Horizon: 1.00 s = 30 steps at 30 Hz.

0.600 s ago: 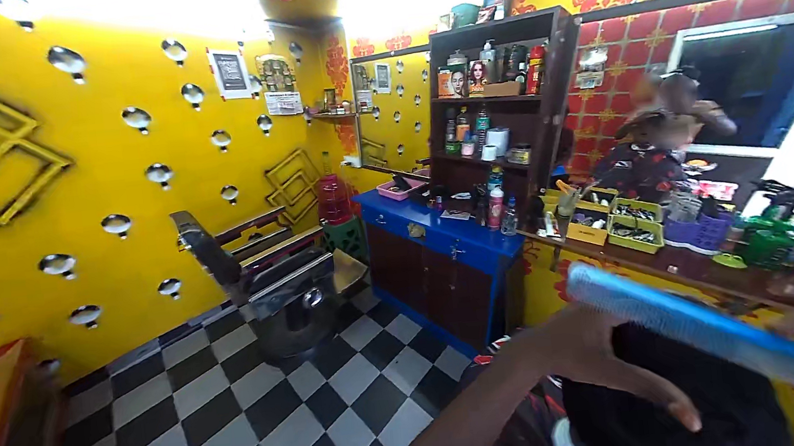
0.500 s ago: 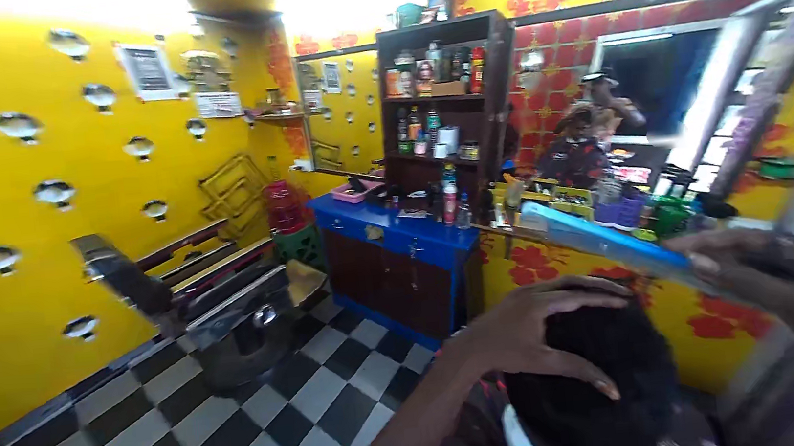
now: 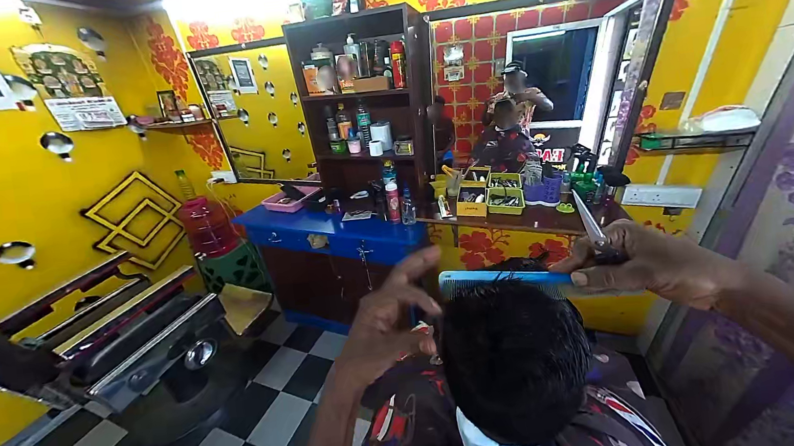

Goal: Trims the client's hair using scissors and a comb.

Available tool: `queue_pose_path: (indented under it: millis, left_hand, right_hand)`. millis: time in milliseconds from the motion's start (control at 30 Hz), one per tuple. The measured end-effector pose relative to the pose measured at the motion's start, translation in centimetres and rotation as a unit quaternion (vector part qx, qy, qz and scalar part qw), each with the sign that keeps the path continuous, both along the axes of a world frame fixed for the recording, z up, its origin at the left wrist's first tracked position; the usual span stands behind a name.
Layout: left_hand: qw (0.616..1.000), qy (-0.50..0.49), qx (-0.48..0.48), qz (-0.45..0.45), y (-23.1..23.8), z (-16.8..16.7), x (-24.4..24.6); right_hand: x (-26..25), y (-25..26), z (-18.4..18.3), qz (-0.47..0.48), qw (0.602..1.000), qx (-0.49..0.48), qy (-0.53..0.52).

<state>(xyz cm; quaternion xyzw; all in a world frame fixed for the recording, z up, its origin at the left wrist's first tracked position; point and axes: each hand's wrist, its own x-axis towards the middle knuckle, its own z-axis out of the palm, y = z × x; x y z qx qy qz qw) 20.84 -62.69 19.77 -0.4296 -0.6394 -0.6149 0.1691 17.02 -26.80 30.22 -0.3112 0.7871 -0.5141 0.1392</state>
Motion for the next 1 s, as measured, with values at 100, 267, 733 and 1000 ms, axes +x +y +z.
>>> queue_pose_path:
  millis: [100, 267, 733, 1000]
  left_hand:
    - [0.993, -0.006, -0.115, -0.023, 1.2, -1.5, 1.2]
    - [0.980, 0.082, -0.171, -0.056, 4.0, 0.1, -1.0]
    - [0.973, 0.068, -0.217, -0.043, 7.7, 3.3, -1.5]
    - [0.993, -0.015, -0.056, -0.099, 8.2, 2.3, -0.4]
  right_hand:
    - [1.2, -0.2, -0.2, -0.006, 1.000, -0.003, -0.010]
    - [2.8, -0.1, -1.4, -0.056, 0.996, -0.045, -0.043]
    - [4.7, 0.4, -2.8, -0.094, 0.966, -0.209, -0.123]
    - [6.3, -0.8, -4.1, 0.035, 0.987, -0.065, 0.141]
